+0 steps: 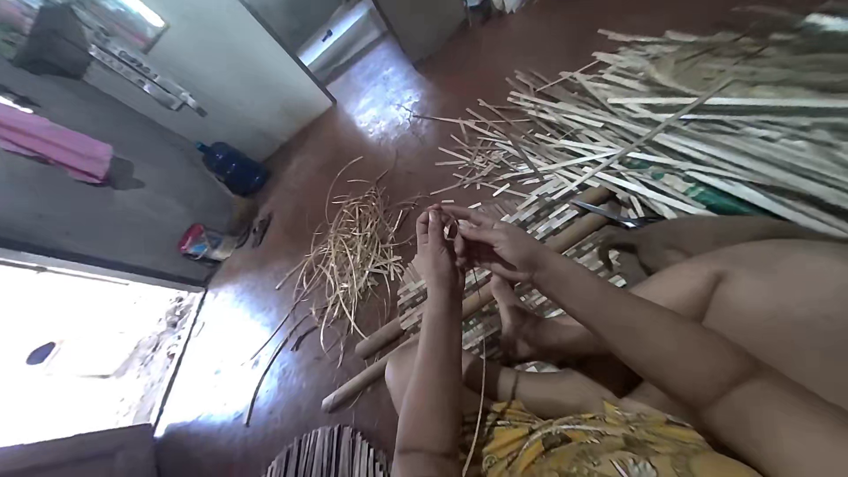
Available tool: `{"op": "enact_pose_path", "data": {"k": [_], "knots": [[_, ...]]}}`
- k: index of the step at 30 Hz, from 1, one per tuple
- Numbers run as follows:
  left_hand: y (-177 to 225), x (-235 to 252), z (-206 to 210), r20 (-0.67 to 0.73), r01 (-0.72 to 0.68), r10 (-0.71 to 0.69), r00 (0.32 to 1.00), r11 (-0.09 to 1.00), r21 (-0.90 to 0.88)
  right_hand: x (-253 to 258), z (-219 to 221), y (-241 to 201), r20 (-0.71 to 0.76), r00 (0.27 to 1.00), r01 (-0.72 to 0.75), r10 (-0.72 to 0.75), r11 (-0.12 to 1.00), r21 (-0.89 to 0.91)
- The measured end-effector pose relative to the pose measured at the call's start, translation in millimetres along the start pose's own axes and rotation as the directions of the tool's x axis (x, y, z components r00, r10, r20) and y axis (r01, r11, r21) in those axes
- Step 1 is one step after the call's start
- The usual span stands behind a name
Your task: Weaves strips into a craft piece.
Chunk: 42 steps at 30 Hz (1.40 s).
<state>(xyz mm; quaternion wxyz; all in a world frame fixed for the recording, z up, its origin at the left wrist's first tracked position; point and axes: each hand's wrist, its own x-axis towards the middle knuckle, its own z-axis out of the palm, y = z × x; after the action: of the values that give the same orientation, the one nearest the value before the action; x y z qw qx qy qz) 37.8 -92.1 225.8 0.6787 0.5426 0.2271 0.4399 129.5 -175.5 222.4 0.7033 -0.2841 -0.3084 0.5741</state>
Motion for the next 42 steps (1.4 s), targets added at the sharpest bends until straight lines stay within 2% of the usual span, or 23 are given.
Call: {"op": "enact_pose_path", "data": {"k": [3,5,12,14,18,23,25,27,30,32,34,37,39,41,42], "knots": [[-13.1,1.1,-3.8,0.091,-0.09,0.099,0.991,0.991,-0.1,3.8,-9.1,4.3,-0.063,0.972,0.195,-0.226,0.927,-0.321],[-18.8,-0.3,-1.7,0.085,-0.12,0.133,0.988,0.983,-0.143,6.2,-12.9,9.2,-0.064,0.934,0.298,-0.35,0.868,-0.398],[-15.7,-15.7,12.0,-0.062,-0.008,-0.005,0.998,0.978,-0.209,7.3,-3.9,21.9,-0.189,0.883,0.364,-0.43,0.881,-0.301],[-15.4,-17.5,12.9,-0.124,-0.027,0.004,0.992,0.983,-0.184,5.2,-4.2,21.6,-0.178,0.883,0.361,-0.435,0.87,-0.335],[-19.2,-19.8,1.7,-0.225,0.0,-0.027,0.974,0.993,-0.118,5.0,-2.3,19.4,-0.111,0.856,0.446,-0.504,0.831,-0.331],[-21.6,-18.4,-13.1,-0.318,0.063,-0.173,0.932,0.943,-0.326,-4.2,6.2,1.4,-0.081,0.863,0.449,-0.499,0.83,-0.332],[-19.5,-24.3,-11.7,-0.266,0.103,-0.17,0.949,0.963,-0.247,-3.9,7.5,0.6,-0.107,0.849,0.439,-0.517,0.803,-0.403],[-14.7,-34.2,-7.3,-0.143,0.128,-0.134,0.981,0.991,-0.049,-2.5,6.6,3.8,-0.152,0.844,0.392,-0.514,0.787,-0.477],[-12.3,-39.0,-3.9,-0.086,0.088,-0.08,0.993,0.991,0.101,-3.8,8.5,5.7,-0.194,0.881,0.299,-0.431,0.827,-0.477],[-15.2,-36.1,-8.1,-0.068,0.096,-0.096,0.993,0.995,0.0,-7.2,10.3,-0.2,-0.201,0.898,0.277,-0.392,0.856,-0.436],[-18.1,-32.2,-15.4,-0.067,0.165,-0.184,0.981,0.96,-0.226,-12.6,9.9,-13.6,-0.196,0.905,0.281,-0.377,0.877,-0.39],[-21.9,-26.8,-27.7,-0.224,0.22,-0.34,0.913,0.874,-0.433,-22.4,10.8,-37.4,-0.192,0.888,0.336,-0.417,0.876,-0.347],[-24.9,-32.0,-30.2,-0.237,0.214,-0.323,0.916,0.895,-0.391,-21.0,8.8,-40.2,-0.192,0.836,0.413,-0.515,0.819,-0.397],[-26.5,-48.6,-22.0,-0.093,0.185,-0.212,0.973,0.954,-0.234,-13.7,5.0,-31.5,-0.207,0.793,0.44,-0.573,0.773,-0.457],[-27.8,-55.1,-15.4,-0.029,0.144,-0.151,0.988,0.976,-0.164,-10.2,3.8,-25.0,-0.226,0.797,0.424,-0.559,0.786,-0.449]]}}
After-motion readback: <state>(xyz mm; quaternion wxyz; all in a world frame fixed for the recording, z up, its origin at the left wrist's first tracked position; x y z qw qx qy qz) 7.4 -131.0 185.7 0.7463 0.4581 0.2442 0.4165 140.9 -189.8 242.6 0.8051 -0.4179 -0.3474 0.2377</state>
